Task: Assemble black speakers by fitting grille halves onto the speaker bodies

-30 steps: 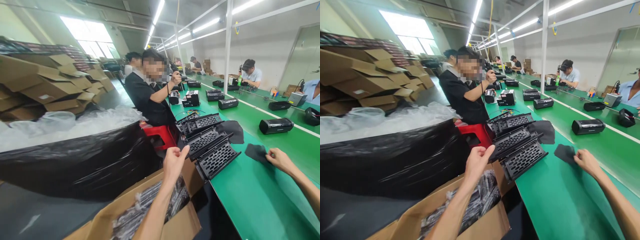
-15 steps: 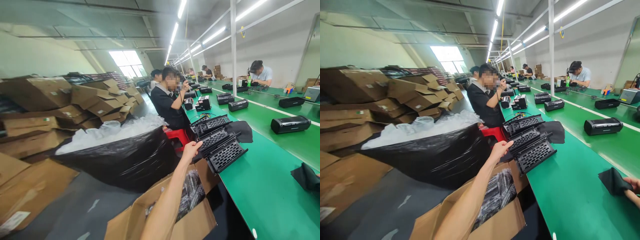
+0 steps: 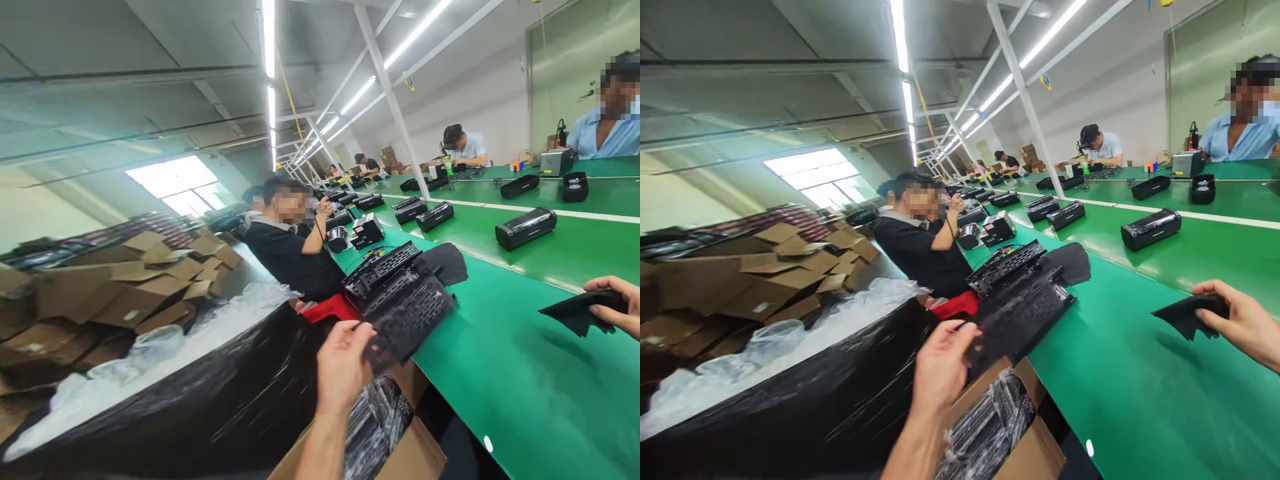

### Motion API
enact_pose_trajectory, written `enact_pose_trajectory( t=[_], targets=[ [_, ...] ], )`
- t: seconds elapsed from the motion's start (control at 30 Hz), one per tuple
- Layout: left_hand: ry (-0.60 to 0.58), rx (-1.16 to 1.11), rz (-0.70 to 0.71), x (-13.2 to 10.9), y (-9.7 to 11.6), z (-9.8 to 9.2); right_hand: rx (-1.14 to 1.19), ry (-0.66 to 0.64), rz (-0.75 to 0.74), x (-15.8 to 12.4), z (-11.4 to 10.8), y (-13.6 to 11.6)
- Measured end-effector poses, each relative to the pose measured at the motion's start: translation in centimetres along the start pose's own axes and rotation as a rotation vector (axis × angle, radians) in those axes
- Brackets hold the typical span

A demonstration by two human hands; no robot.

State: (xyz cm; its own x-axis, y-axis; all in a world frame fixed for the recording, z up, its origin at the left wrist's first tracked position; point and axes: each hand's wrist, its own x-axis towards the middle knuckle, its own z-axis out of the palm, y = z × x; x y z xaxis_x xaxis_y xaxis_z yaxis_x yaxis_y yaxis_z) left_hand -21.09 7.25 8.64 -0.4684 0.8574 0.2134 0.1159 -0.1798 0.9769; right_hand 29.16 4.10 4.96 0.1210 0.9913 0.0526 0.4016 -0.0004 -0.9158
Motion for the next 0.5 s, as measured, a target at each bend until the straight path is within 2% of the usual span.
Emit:
enact_pose_trajectory(
  t=[0.13, 0.23, 0.3, 0.37, 0.43, 0.5],
  targets=[
    [-0.463, 0.026, -0.247, -9.0, -3.9, 7.9, 0.105, -0.049, -0.065, -3.0, 0.1, -4.5],
    [-0.685, 0.046, -0.346, -13.2, -5.8, 12.2, 0.295, -0.155, -0.083, -4.5, 1.3, -7.1],
    [-0.754, 0.123, -0.321, -13.9, -6.0, 13.4, 0.386, -0.255, -0.039, -4.8, 2.5, -7.2],
    [-0.795, 0.271, -0.202, -13.6, -5.6, 13.4, 0.379, -0.335, 0.036, -5.1, 3.5, -6.1],
    [-0.796, 0.445, -0.028, -12.9, -4.9, 12.8, 0.246, -0.372, 0.086, -5.5, 4.2, -4.5],
    [-0.774, 0.567, 0.129, -12.3, -4.3, 12.1, 0.041, -0.381, 0.068, -6.2, 4.4, -3.2]
  ],
)
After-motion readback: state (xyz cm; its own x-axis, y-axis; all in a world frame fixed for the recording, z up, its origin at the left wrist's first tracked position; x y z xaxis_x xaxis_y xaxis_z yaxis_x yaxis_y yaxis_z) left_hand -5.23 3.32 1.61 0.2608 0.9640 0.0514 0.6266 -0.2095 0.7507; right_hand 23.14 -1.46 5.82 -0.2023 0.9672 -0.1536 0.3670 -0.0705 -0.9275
